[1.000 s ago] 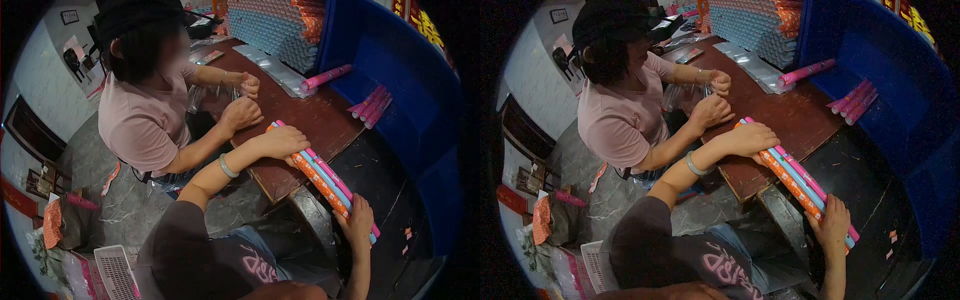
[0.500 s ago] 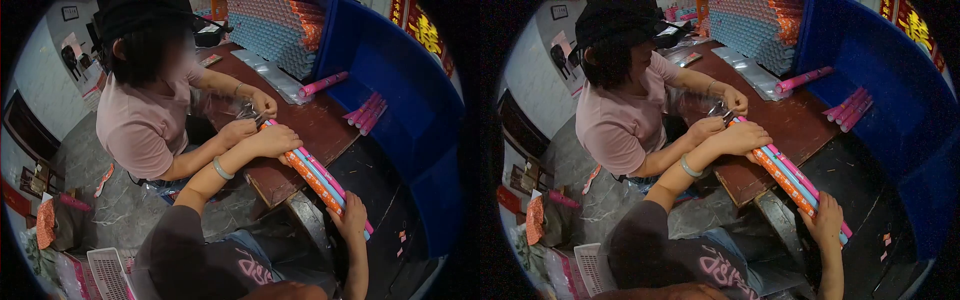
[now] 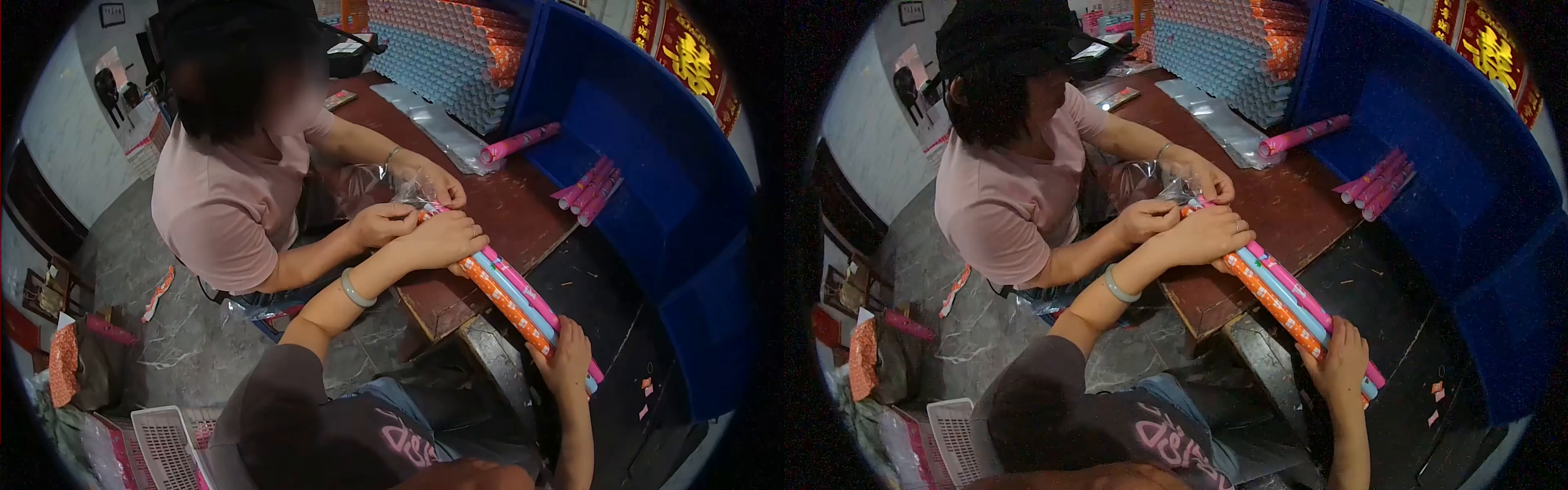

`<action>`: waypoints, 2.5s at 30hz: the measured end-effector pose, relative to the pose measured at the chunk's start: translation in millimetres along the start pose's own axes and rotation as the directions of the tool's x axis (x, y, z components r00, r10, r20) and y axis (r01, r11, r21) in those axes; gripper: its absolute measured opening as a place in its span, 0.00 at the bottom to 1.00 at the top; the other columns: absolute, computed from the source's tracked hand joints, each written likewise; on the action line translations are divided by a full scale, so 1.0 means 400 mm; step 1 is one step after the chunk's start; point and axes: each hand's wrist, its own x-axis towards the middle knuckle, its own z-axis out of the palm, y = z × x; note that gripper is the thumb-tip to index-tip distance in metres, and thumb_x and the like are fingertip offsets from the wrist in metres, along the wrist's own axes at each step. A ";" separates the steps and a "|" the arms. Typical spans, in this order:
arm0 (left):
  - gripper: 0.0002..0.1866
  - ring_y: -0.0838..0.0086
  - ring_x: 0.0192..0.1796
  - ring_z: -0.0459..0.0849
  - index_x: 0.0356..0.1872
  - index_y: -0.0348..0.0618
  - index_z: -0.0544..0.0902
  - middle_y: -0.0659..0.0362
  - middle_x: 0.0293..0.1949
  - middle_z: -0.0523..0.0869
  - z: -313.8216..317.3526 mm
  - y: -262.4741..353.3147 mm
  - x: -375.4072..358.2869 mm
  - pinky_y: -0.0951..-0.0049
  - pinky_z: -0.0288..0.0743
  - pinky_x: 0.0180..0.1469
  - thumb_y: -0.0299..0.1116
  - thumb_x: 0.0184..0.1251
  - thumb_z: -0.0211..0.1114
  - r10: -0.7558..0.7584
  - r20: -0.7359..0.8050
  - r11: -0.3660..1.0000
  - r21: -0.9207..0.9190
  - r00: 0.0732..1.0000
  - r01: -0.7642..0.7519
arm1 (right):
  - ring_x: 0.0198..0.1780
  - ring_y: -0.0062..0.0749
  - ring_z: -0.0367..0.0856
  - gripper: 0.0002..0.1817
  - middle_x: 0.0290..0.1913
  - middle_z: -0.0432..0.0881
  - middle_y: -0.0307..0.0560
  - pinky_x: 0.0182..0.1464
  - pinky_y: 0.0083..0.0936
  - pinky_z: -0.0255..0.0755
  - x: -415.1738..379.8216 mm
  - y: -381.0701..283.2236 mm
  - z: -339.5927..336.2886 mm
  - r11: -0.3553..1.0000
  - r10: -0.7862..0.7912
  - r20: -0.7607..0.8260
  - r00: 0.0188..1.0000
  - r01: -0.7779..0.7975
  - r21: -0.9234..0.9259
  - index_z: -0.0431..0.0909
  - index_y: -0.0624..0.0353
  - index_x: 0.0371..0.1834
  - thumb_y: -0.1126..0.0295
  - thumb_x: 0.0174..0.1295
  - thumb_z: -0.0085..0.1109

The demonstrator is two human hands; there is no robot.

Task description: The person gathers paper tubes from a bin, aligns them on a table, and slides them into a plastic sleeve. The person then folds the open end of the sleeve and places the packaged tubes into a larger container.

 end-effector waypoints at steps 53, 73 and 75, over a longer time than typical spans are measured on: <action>0.58 0.59 0.78 0.51 0.76 0.42 0.49 0.46 0.76 0.51 -0.008 0.040 0.091 0.55 0.49 0.75 0.46 0.49 0.79 -0.105 0.514 0.454 -0.737 0.851 0.501 | 0.53 0.51 0.76 0.43 0.53 0.76 0.59 0.52 0.42 0.70 -0.065 0.078 -0.014 1.000 -0.002 0.080 0.997 0.002 0.002 0.70 0.69 0.58 0.44 0.48 0.70; 0.37 0.51 0.53 0.77 0.50 0.34 0.74 0.44 0.46 0.80 0.057 0.195 0.325 0.58 0.70 0.55 0.45 0.39 0.78 0.297 0.364 0.872 -0.479 0.883 -0.096 | 0.51 0.47 0.76 0.39 0.51 0.77 0.55 0.51 0.39 0.69 -0.234 0.129 -0.133 0.981 0.166 0.030 0.986 -0.162 -0.104 0.69 0.66 0.58 0.51 0.48 0.72; 0.39 0.52 0.52 0.77 0.49 0.33 0.73 0.45 0.45 0.79 0.118 0.279 0.367 0.58 0.69 0.56 0.51 0.41 0.79 0.396 0.265 0.816 -0.541 0.879 -0.205 | 0.52 0.48 0.76 0.39 0.51 0.77 0.55 0.52 0.39 0.69 -0.284 0.137 -0.160 0.971 0.211 0.079 0.974 -0.200 -0.132 0.68 0.66 0.58 0.52 0.48 0.72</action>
